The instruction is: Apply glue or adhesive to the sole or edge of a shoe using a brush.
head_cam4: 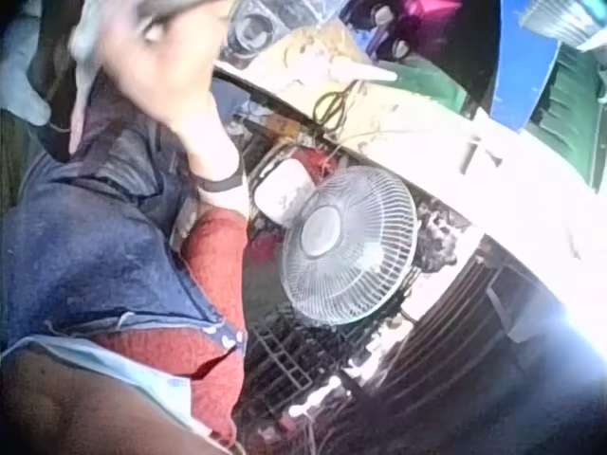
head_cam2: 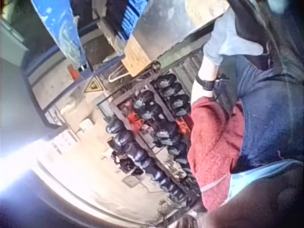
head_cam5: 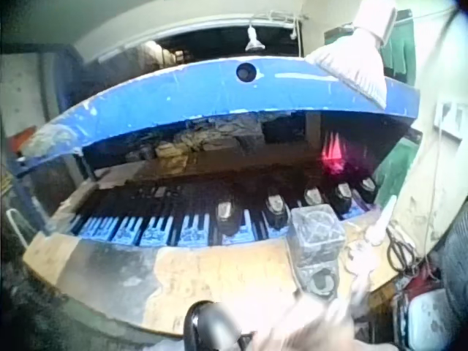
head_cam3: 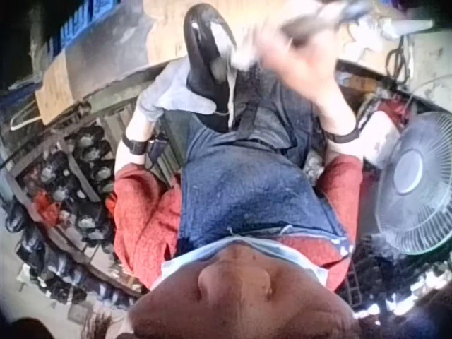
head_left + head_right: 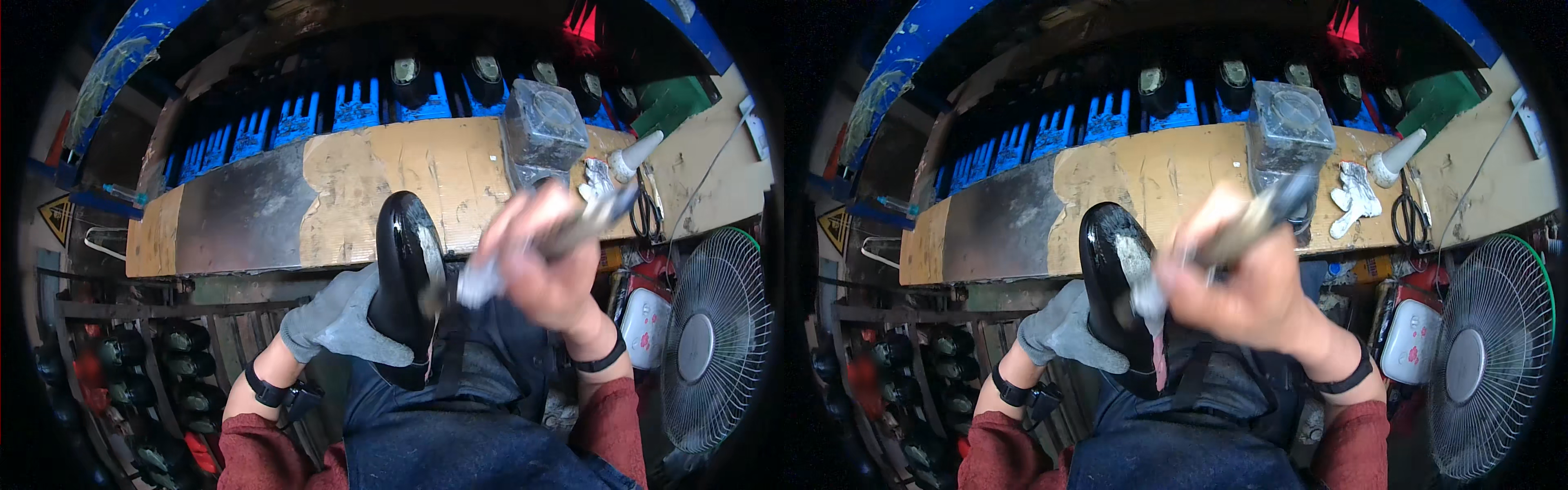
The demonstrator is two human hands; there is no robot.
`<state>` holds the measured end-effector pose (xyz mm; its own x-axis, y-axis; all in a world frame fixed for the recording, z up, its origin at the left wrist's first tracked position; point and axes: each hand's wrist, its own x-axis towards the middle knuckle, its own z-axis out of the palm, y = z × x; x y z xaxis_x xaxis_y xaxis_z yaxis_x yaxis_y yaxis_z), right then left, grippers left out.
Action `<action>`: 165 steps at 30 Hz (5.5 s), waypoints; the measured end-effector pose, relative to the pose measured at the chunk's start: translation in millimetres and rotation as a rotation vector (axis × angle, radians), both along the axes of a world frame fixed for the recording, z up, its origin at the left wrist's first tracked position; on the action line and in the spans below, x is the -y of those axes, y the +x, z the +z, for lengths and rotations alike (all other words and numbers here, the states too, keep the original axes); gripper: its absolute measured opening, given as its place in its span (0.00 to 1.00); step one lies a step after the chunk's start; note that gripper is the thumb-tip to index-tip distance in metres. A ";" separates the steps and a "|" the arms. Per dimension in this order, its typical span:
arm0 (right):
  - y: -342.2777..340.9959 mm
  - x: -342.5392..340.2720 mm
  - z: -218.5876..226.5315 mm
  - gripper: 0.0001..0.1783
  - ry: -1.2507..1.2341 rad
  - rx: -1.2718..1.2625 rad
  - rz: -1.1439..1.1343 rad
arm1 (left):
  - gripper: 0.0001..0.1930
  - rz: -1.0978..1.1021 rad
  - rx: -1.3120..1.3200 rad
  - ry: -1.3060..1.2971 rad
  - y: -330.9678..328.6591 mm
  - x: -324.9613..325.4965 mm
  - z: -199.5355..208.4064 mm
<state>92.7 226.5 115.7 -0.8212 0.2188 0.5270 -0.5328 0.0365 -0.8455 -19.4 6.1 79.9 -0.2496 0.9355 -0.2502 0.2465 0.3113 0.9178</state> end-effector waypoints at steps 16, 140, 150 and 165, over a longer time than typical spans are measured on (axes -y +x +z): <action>-16.4 -8.5 -32.2 0.10 0.168 -0.119 0.033 | 0.41 0.105 0.410 0.035 -8.5 -4.9 -24.3; 27.4 -17.7 -2.7 0.09 0.595 -0.117 0.243 | 0.24 0.301 -1.086 0.172 64.8 2.6 -100.5; 33.7 -51.3 -33.2 0.10 -0.303 0.225 -0.184 | 0.20 0.971 0.345 0.381 54.8 13.1 -72.7; -41.9 -27.5 4.3 0.10 -0.105 0.075 -0.202 | 0.35 0.809 0.090 0.485 70.6 28.6 -79.4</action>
